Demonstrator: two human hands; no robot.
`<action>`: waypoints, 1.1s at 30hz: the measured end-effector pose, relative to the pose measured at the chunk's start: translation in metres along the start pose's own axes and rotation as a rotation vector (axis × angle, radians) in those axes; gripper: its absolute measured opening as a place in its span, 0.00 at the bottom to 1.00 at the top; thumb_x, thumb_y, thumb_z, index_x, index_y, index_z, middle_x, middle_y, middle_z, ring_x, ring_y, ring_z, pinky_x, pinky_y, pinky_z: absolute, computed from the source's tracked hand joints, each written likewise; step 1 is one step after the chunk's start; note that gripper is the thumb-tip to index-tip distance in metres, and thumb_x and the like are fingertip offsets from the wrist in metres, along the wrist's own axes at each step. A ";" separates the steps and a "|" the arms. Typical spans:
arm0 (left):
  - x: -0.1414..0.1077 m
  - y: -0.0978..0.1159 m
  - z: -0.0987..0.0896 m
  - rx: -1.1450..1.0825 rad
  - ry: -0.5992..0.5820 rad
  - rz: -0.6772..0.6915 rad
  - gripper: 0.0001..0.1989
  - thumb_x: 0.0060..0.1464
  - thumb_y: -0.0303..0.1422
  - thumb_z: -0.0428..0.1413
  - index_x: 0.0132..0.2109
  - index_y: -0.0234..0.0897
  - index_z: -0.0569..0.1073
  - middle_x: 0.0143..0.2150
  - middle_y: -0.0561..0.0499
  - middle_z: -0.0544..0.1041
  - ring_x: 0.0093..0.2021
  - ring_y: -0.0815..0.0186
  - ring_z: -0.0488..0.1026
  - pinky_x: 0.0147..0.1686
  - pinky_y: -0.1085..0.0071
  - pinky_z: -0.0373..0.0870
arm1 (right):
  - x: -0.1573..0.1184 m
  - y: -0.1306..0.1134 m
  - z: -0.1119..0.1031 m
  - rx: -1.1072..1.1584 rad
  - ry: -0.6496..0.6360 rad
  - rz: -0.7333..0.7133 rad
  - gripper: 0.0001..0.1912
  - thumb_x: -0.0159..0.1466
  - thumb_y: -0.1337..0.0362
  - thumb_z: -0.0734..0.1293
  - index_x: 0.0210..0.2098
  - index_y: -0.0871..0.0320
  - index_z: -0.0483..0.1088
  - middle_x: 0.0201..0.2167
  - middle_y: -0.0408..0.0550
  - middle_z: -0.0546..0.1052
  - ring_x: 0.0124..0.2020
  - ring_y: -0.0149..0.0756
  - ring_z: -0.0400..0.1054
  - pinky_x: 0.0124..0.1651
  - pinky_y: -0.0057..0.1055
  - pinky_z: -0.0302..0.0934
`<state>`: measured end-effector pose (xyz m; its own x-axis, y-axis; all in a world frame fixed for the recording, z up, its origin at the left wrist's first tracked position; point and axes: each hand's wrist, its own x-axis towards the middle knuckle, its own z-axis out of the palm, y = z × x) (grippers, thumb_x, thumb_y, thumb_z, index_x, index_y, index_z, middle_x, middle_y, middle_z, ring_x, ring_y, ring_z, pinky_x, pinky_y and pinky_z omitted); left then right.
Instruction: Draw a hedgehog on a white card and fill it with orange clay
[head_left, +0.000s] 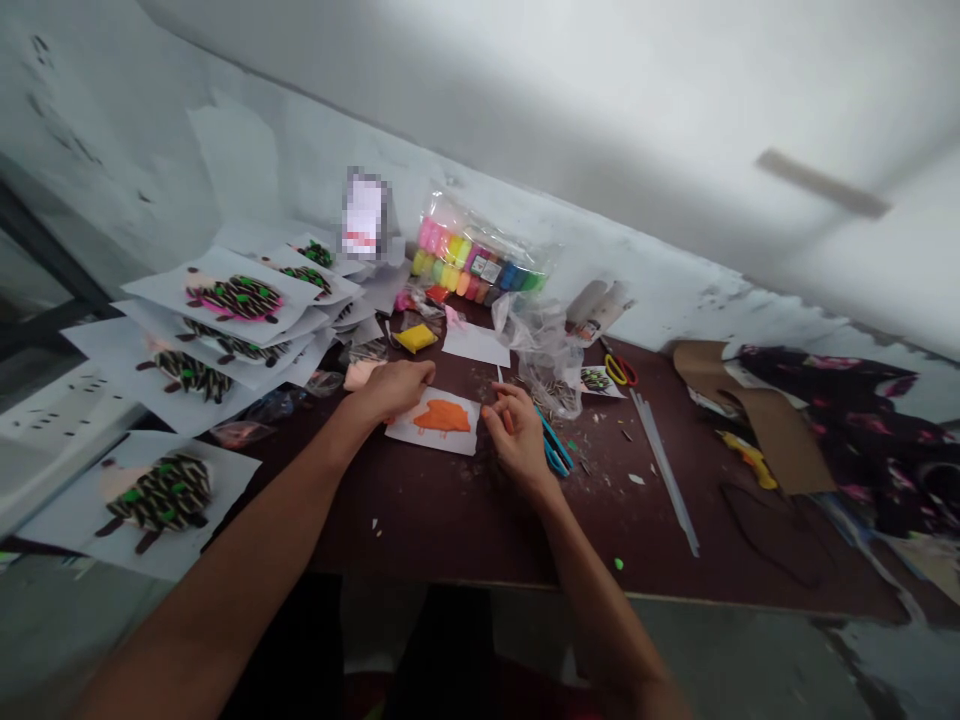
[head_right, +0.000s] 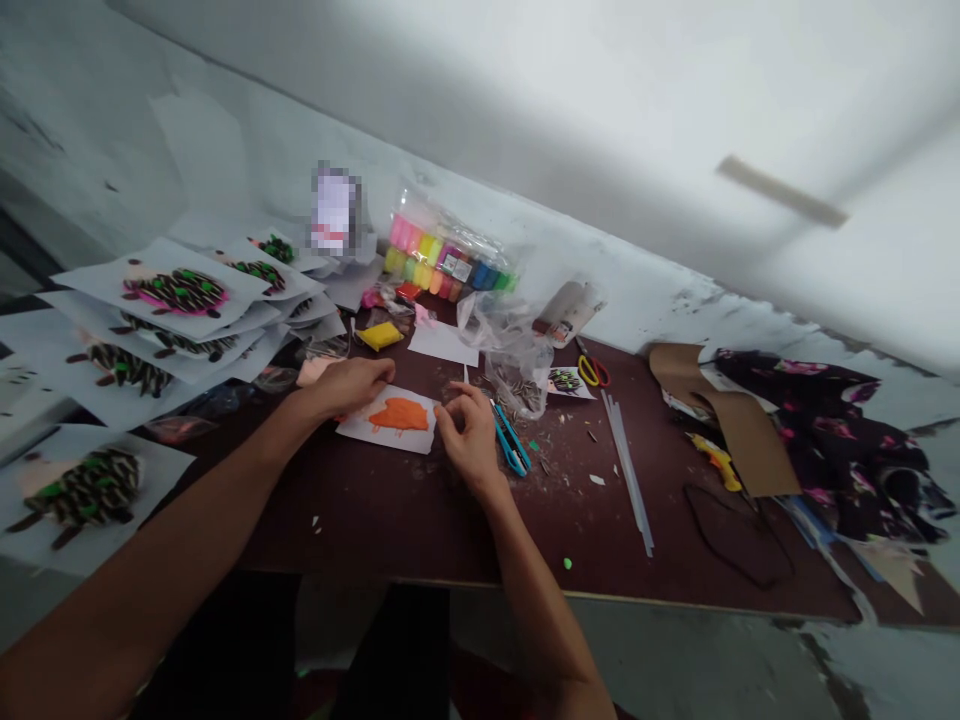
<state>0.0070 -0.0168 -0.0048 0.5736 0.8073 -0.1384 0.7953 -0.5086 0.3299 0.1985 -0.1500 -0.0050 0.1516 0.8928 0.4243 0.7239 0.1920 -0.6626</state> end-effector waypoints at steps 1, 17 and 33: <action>0.000 0.000 0.000 -0.001 -0.002 0.004 0.12 0.59 0.32 0.46 0.45 0.43 0.72 0.45 0.45 0.80 0.42 0.57 0.75 0.37 0.67 0.64 | 0.002 -0.003 0.001 0.050 0.013 0.015 0.13 0.65 0.59 0.62 0.25 0.55 0.66 0.45 0.52 0.77 0.48 0.40 0.70 0.53 0.38 0.62; 0.001 -0.001 0.002 -0.009 -0.002 0.000 0.12 0.59 0.31 0.45 0.45 0.42 0.72 0.45 0.45 0.80 0.43 0.57 0.75 0.37 0.67 0.63 | 0.008 0.006 0.023 0.125 -0.068 0.162 0.10 0.62 0.65 0.63 0.38 0.57 0.77 0.38 0.48 0.82 0.38 0.38 0.75 0.48 0.34 0.67; 0.003 -0.002 0.005 -0.003 0.015 0.007 0.11 0.59 0.31 0.46 0.44 0.42 0.71 0.44 0.45 0.80 0.42 0.56 0.75 0.35 0.67 0.62 | 0.012 0.009 0.031 -0.291 -0.170 -0.116 0.08 0.67 0.66 0.65 0.36 0.53 0.77 0.35 0.46 0.80 0.39 0.37 0.71 0.64 0.43 0.52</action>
<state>0.0076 -0.0151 -0.0111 0.5763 0.8081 -0.1218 0.7906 -0.5136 0.3334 0.1857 -0.1252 -0.0253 -0.0399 0.9316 0.3613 0.8947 0.1943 -0.4022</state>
